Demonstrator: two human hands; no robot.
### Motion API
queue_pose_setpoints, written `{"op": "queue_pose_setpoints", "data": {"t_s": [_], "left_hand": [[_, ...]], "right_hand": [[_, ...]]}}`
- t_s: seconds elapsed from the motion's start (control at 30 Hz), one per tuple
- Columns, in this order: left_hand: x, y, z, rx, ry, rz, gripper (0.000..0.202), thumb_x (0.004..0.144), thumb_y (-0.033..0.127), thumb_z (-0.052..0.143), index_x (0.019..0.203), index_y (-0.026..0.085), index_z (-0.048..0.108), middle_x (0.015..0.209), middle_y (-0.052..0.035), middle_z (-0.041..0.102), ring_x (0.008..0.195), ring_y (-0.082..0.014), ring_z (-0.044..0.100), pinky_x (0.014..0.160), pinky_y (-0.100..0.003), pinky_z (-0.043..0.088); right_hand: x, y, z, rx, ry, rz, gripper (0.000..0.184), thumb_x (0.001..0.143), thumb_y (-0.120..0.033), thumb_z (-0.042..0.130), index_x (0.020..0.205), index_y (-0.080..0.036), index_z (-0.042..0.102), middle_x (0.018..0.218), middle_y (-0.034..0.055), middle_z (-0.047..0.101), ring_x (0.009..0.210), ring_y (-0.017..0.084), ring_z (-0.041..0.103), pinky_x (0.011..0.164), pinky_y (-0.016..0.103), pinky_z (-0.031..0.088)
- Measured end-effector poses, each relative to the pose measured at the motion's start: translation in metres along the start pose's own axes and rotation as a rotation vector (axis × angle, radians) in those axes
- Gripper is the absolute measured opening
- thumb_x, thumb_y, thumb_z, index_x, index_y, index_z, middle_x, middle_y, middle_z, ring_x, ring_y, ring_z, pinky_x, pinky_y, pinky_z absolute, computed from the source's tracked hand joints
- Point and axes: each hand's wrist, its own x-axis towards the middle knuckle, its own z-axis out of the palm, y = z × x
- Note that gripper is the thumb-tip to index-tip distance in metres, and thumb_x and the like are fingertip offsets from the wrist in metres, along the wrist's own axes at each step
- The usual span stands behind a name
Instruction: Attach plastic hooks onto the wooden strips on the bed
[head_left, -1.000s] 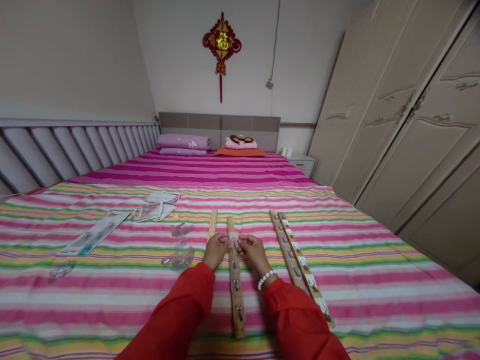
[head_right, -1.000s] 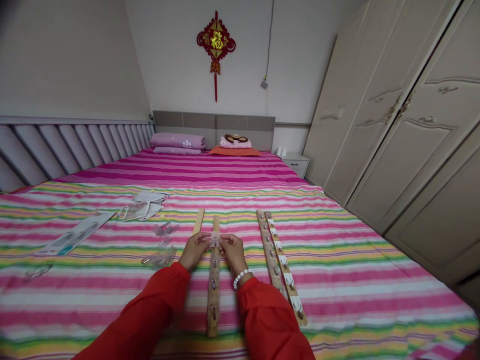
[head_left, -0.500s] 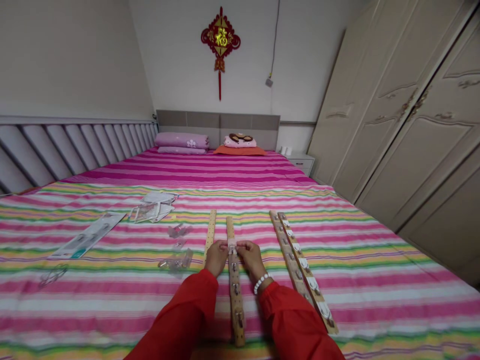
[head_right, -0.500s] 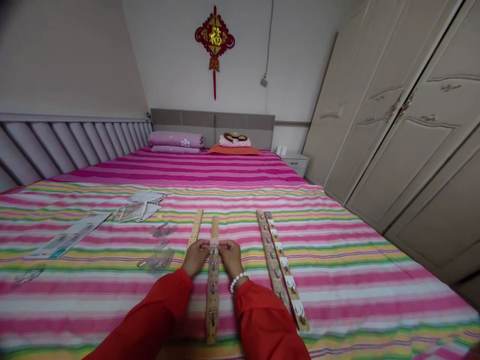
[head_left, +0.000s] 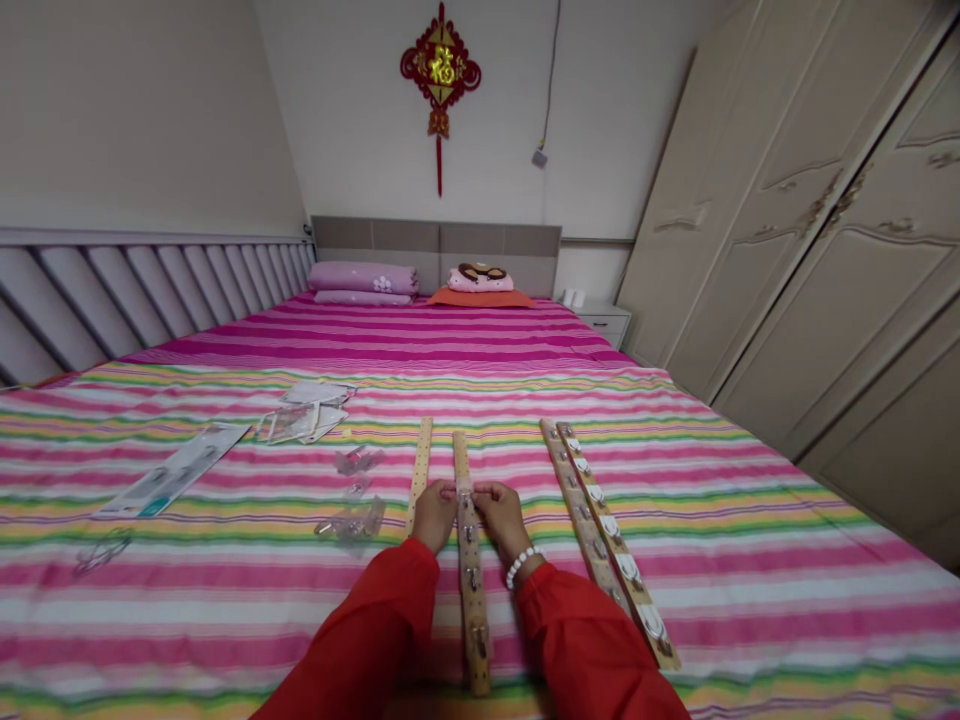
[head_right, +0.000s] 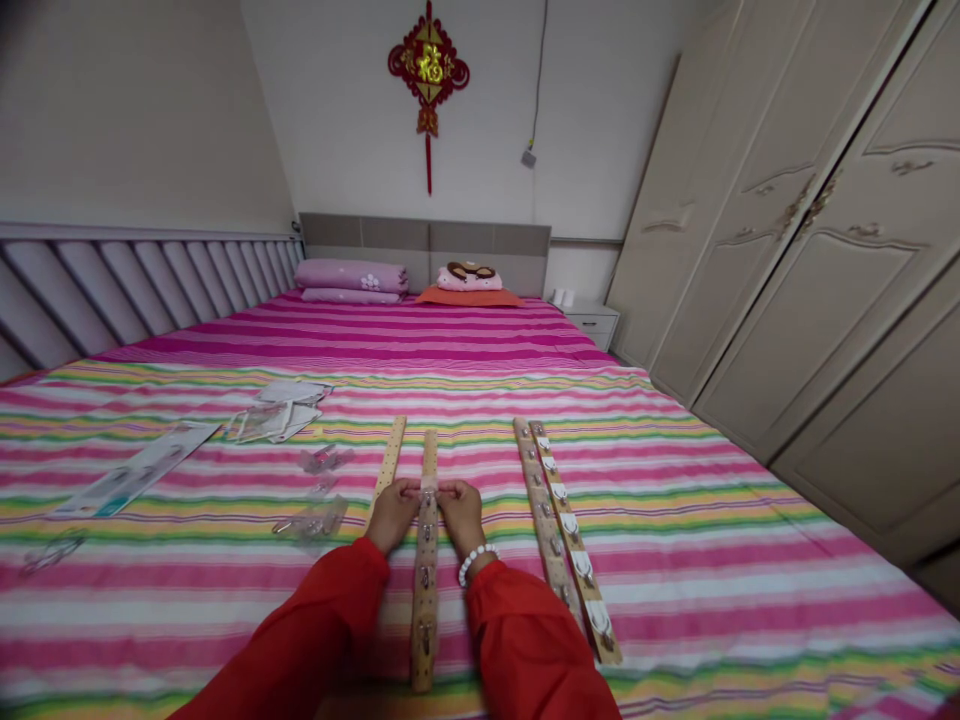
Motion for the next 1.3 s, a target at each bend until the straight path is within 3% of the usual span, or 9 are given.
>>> {"op": "queue_pose_setpoints", "data": {"t_s": [0.13, 0.23, 0.33, 0.47, 0.6, 0.73, 0.9, 1.13, 1.3], "left_hand": [[-0.004, 0.002, 0.003, 0.026, 0.080, 0.012, 0.017, 0.063, 0.006, 0.060, 0.077, 0.013, 0.066, 0.057, 0.0035, 0.056, 0.053, -0.0100, 0.055, 0.050, -0.019, 0.043], [-0.007, 0.002, 0.004, 0.027, 0.100, 0.035, 0.022, 0.064, 0.007, 0.060, 0.084, 0.013, 0.068, 0.057, 0.0038, 0.056, 0.053, -0.0103, 0.055, 0.050, -0.019, 0.044], [-0.010, 0.002, 0.003, 0.033, 0.044, 0.100, 0.023, 0.067, 0.012, 0.060, 0.087, 0.013, 0.071, 0.062, 0.0009, 0.061, 0.058, -0.0120, 0.058, 0.055, -0.021, 0.047], [-0.007, -0.003, -0.002, 0.165, -0.018, 0.190, 0.017, 0.071, 0.017, 0.060, 0.079, 0.015, 0.074, 0.067, -0.0023, 0.064, 0.065, -0.0146, 0.060, 0.067, -0.026, 0.049], [0.001, -0.008, -0.004, 0.215, -0.117, 0.216, 0.017, 0.073, 0.025, 0.062, 0.077, 0.014, 0.074, 0.061, -0.0015, 0.060, 0.062, -0.0155, 0.058, 0.065, -0.028, 0.048], [0.008, -0.011, -0.002, 0.126, -0.228, 0.196, 0.021, 0.074, 0.027, 0.060, 0.078, 0.011, 0.074, 0.053, -0.0001, 0.057, 0.056, -0.0147, 0.055, 0.059, -0.027, 0.046], [0.007, -0.010, 0.000, 0.073, -0.252, 0.125, 0.021, 0.073, 0.026, 0.061, 0.078, 0.011, 0.074, 0.049, 0.0002, 0.057, 0.052, -0.0143, 0.054, 0.054, -0.025, 0.045], [-0.007, -0.001, -0.001, 0.044, -0.118, 0.017, 0.020, 0.064, 0.025, 0.069, 0.079, 0.014, 0.075, 0.053, -0.0016, 0.065, 0.063, -0.0188, 0.062, 0.063, -0.029, 0.050], [-0.015, 0.012, -0.007, 0.040, -0.078, 0.011, 0.024, 0.061, 0.023, 0.071, 0.083, 0.014, 0.074, 0.057, -0.0024, 0.068, 0.065, -0.0187, 0.064, 0.064, -0.029, 0.051]], "right_hand": [[0.003, 0.007, -0.001, -0.037, 0.006, -0.024, 0.016, 0.054, -0.025, 0.065, 0.066, -0.015, 0.068, 0.055, 0.0007, 0.067, 0.054, 0.016, 0.060, 0.053, 0.027, 0.047], [0.002, 0.008, -0.002, -0.071, 0.020, -0.044, 0.026, 0.056, -0.025, 0.065, 0.080, -0.015, 0.071, 0.054, -0.0020, 0.065, 0.051, 0.016, 0.058, 0.052, 0.027, 0.047], [-0.002, 0.007, -0.003, -0.160, -0.008, -0.109, 0.033, 0.062, -0.024, 0.062, 0.093, -0.017, 0.072, 0.066, 0.0008, 0.070, 0.061, 0.019, 0.062, 0.061, 0.031, 0.051], [-0.006, 0.005, -0.005, -0.464, -0.071, -0.274, 0.032, 0.073, -0.021, 0.053, 0.097, -0.019, 0.074, 0.088, 0.0071, 0.072, 0.085, 0.022, 0.065, 0.083, 0.036, 0.050], [-0.004, 0.004, -0.006, -0.708, -0.142, -0.335, 0.038, 0.079, -0.016, 0.045, 0.106, -0.018, 0.072, 0.081, 0.0079, 0.068, 0.079, 0.021, 0.063, 0.078, 0.033, 0.050], [0.000, 0.003, -0.005, -0.789, -0.213, -0.325, 0.041, 0.083, -0.016, 0.041, 0.114, -0.017, 0.067, 0.079, 0.0081, 0.065, 0.073, 0.020, 0.061, 0.072, 0.031, 0.050], [0.003, 0.003, -0.005, -0.690, -0.238, -0.311, 0.038, 0.081, -0.019, 0.044, 0.109, -0.018, 0.070, 0.072, 0.0059, 0.064, 0.067, 0.020, 0.059, 0.068, 0.030, 0.049], [-0.002, 0.007, -0.010, -0.422, -0.165, -0.255, 0.027, 0.072, -0.025, 0.057, 0.090, -0.021, 0.076, 0.076, 0.0044, 0.070, 0.076, 0.022, 0.064, 0.077, 0.035, 0.050], [-0.011, 0.001, -0.012, -0.191, -0.127, -0.189, 0.035, 0.066, -0.031, 0.066, 0.098, -0.019, 0.073, 0.085, 0.0044, 0.074, 0.084, 0.022, 0.065, 0.081, 0.037, 0.050]]}}
